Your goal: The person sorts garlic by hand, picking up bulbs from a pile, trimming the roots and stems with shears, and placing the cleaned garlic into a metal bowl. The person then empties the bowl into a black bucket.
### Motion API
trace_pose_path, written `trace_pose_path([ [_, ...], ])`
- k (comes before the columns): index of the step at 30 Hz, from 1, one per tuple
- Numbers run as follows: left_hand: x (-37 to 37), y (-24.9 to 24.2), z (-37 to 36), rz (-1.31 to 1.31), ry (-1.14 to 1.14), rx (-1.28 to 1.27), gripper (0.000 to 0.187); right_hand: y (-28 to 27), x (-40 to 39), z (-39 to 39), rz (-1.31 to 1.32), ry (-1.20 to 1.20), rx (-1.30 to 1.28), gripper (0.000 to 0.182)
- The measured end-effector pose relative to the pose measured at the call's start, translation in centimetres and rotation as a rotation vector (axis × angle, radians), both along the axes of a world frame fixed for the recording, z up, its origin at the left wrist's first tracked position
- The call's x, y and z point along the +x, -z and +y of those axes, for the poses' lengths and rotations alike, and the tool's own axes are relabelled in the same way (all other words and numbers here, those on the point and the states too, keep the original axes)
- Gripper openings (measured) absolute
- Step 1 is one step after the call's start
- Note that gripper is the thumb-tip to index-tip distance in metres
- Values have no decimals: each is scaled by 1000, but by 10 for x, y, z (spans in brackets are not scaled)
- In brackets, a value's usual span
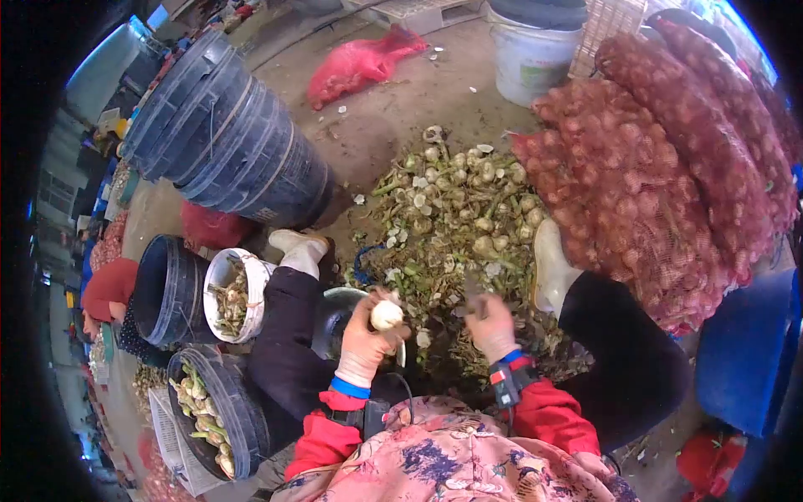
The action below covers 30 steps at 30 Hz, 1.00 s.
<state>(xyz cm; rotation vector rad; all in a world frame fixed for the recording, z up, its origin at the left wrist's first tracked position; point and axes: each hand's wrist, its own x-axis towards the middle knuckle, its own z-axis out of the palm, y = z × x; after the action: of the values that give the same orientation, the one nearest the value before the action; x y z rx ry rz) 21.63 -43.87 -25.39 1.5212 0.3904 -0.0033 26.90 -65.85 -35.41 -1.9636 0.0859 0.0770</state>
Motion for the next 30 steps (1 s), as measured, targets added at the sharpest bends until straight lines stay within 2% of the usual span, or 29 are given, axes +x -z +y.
trace_pose_path([
  [1,2,-6,-4,-35,-46,-184,56,-9,-2,6,-21,-156,15,22],
  [2,4,-12,-8,-72,-90,-368,52,-16,-5,15,-189,-228,67,20],
  [3,7,-10,-8,-74,-80,-367,52,-24,-9,20,-184,-292,85,20],
  [5,6,-3,-9,-145,-9,-768,48,-45,-12,25,-174,-346,103,21],
  [10,12,3,-28,-75,9,-902,50,-61,-2,23,-309,-393,47,20],
  [12,9,1,-32,-71,86,-965,47,-9,2,20,141,-325,-9,25],
  [13,8,-1,-31,-104,108,-1001,49,50,-4,6,213,-230,-39,33],
  [14,10,-5,-27,-111,111,-992,49,27,0,-10,443,-198,-61,39],
  [15,8,-8,-22,-73,21,-943,50,64,1,-15,439,-64,-194,36],
  [16,2,-8,-17,-25,-71,-898,52,26,6,-17,599,186,238,32],
  [17,-7,26,9,2,-129,-741,52,33,10,-19,504,277,275,28],
  [18,-14,30,28,54,-45,-253,61,43,15,-21,404,372,311,25],
  [20,-13,20,46,468,98,1004,75,60,25,-21,346,471,379,23],
  [22,-11,52,54,303,6,1432,88,66,30,-19,290,565,442,22],
  [23,-2,80,65,261,3,1041,81,64,30,-18,292,605,522,21],
  [24,19,62,36,255,-38,668,65,59,31,-15,292,641,601,21],
  [25,40,78,19,269,-34,351,56,53,32,-10,179,639,597,21],
  [26,61,93,3,276,-27,34,48,46,33,-7,175,638,591,21],
  [28,116,98,-51,363,0,143,39,21,36,-9,255,658,748,20],
  [29,142,141,-64,422,37,107,39,3,39,-12,400,663,739,19],
  [30,167,193,-77,483,74,71,40,6,40,-13,396,668,725,19],
])
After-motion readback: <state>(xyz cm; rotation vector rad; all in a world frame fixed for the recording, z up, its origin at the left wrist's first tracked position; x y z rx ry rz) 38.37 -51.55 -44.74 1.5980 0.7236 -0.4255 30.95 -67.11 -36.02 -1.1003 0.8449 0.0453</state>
